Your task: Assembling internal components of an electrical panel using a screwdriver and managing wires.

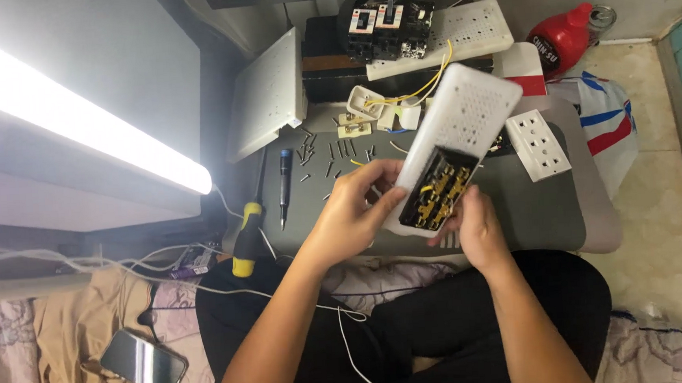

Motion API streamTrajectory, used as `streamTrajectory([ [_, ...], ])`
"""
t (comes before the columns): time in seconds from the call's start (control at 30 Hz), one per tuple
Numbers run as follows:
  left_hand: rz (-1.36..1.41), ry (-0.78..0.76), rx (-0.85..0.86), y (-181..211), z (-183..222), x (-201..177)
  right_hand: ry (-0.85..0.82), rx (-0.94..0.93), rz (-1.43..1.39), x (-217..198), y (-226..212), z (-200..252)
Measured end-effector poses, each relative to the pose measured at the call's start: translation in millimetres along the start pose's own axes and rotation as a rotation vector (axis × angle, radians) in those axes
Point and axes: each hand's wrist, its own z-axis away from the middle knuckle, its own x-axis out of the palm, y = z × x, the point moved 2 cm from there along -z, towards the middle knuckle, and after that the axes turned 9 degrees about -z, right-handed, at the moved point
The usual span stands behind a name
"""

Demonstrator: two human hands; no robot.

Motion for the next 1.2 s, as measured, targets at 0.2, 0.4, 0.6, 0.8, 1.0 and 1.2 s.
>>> streamTrajectory([
  [0.2, 0.148, 0.025, -0.063, -37.0, 3.3, 2.3, 0.028, -0.125, 0.446, -8.8, -2.5, -6.8],
  [0.4, 0.138, 0.030, -0.055, -38.3, 7.9, -12.5, 0.094, -0.419, 0.820, -3.2, 1.8, -5.2],
  [0.6, 0.175, 0.064, -0.032, -35.2, 9.6, -16.3, -0.004, -0.582, 0.499, 20.0, -32.6, -6.2],
  [0.8, 0.109, 0.106, 0.006, -37.2, 13.9, -14.7, -0.061, -0.406, 0.210, 21.4, -10.9, 0.2],
  [1.0, 0.038, 0.125, 0.046, -37.0, 14.4, -9.3, -0.067, -0.236, 0.029, 9.4, 28.1, -1.8],
  [1.2, 0.184, 0.008, -0.007, -50.7, 18.7, 4.1, 0.068, -0.049, -0.087, 14.4, 28.0, -1.1],
])
